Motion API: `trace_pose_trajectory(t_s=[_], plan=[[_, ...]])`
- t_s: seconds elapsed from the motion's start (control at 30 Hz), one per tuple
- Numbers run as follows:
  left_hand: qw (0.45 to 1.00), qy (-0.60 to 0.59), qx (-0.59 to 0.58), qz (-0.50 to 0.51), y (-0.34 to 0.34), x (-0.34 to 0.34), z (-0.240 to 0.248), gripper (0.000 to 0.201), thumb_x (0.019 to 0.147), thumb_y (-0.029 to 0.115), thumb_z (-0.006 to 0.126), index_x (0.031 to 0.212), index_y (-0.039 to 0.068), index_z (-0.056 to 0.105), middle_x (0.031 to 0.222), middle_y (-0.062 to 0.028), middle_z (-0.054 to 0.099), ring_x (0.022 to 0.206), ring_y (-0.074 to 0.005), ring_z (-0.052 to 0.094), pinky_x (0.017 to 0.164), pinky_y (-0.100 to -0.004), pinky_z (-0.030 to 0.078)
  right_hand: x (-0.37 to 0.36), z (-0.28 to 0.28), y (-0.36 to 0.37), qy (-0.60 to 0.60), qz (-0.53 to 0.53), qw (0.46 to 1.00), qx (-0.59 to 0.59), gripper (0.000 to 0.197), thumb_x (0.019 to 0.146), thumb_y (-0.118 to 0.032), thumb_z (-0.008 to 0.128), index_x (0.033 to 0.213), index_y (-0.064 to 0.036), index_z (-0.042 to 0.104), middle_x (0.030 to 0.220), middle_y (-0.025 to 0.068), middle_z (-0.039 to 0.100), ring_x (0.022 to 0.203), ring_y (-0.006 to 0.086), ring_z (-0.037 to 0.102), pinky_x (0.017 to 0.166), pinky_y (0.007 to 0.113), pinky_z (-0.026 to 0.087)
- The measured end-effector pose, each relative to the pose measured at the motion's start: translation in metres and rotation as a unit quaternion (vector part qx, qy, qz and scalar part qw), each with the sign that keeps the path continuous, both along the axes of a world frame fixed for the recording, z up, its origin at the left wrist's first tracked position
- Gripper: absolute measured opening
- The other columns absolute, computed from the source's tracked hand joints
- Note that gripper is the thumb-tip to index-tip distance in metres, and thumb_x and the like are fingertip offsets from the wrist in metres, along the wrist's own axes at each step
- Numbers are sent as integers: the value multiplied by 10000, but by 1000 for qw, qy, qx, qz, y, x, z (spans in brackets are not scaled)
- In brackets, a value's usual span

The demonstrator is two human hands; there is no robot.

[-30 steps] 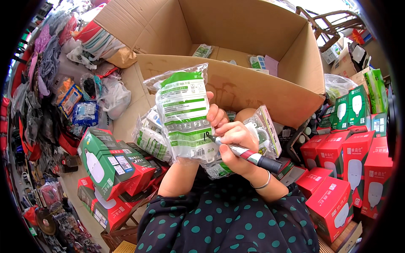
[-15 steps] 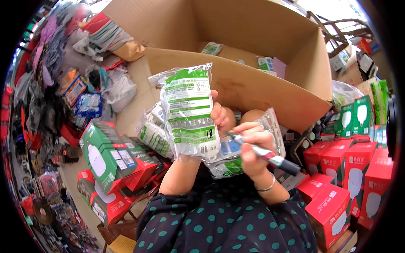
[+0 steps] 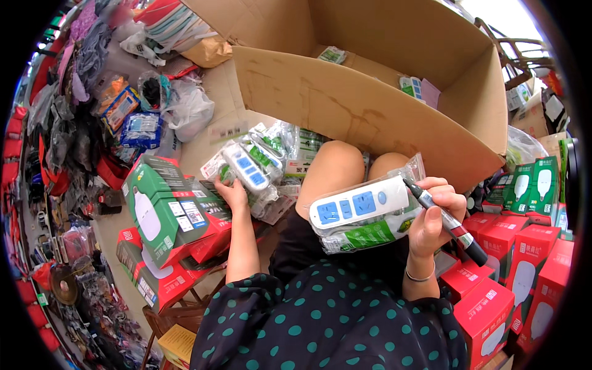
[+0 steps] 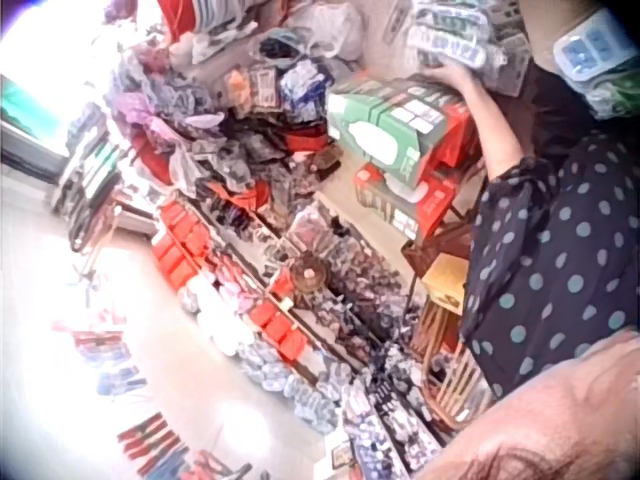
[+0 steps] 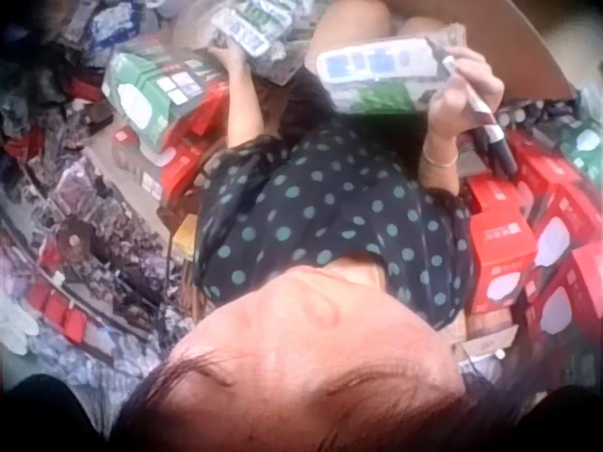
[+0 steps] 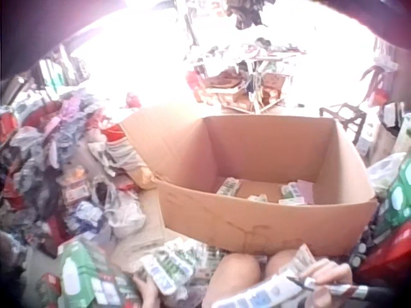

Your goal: The person picks up power strips from a large cardboard box, writes on their packaging using a marker, and then places them on the floor next to other boxed items.

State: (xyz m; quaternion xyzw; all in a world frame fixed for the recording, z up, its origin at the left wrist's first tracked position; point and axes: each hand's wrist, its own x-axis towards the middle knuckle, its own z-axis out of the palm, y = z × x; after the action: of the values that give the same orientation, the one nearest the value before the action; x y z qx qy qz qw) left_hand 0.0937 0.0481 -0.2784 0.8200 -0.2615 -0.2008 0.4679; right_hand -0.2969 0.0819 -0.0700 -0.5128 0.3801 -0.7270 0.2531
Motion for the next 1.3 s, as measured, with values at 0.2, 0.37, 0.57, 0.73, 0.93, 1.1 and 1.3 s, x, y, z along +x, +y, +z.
trace_pose_trajectory(t_s=[0.2,0.37,0.57,0.73,0.93,1.1,1.3], plan=[[974,-218,-24,-57,-6,-35,18,581,776,59,660,1293,-2,401,1240,-185,434,1115,-292,455,986,-389,347,-12,9,4,25,-29,999,-20,227,834,-224,581,928,-46,476,735,87,487,765,262,538,732,352,431],[940,146,-216,-221,-5,-106,110,435,798,64,627,1206,-9,494,1123,-145,548,1049,-267,523,935,-367,391,-25,2,8,37,-60,997,-14,240,848,-239,575,939,-40,478,734,89,495,741,261,540,692,345,463],[669,-120,2,-733,21,-178,211,976,539,350,836,1349,59,375,1285,-181,454,1187,-338,432,997,-420,336,-36,-3,16,41,-92,995,-9,257,855,-257,574,948,-39,476,746,95,511,747,260,544,663,334,481],[663,-260,15,-702,50,-183,219,1093,483,398,847,1378,67,315,1412,-241,267,1327,-409,229,1065,-535,169,-44,-4,22,48,-98,994,-9,256,862,-256,561,958,-35,477,765,98,516,762,261,546,640,333,504],[601,-494,-157,-609,110,-196,153,562,706,300,726,1229,314,519,1336,-130,411,1273,-346,359,1041,-604,164,-42,-9,20,24,-95,995,-7,240,865,-246,552,961,-38,479,796,96,520,774,262,550,628,327,512],[622,-451,-184,-612,94,-197,162,388,767,191,645,1147,247,585,1257,-105,499,1192,-309,451,1001,-556,240,-47,-7,22,30,-100,994,-11,259,866,-267,558,959,-37,486,764,106,529,761,263,553,634,324,509],[711,-247,-160,-639,28,-171,197,543,624,32,647,1157,46,547,1082,-150,590,972,-319,588,844,-366,472,-37,4,22,-12,-80,997,-19,291,873,-289,559,963,-25,479,744,105,520,736,253,546,644,322,478]])
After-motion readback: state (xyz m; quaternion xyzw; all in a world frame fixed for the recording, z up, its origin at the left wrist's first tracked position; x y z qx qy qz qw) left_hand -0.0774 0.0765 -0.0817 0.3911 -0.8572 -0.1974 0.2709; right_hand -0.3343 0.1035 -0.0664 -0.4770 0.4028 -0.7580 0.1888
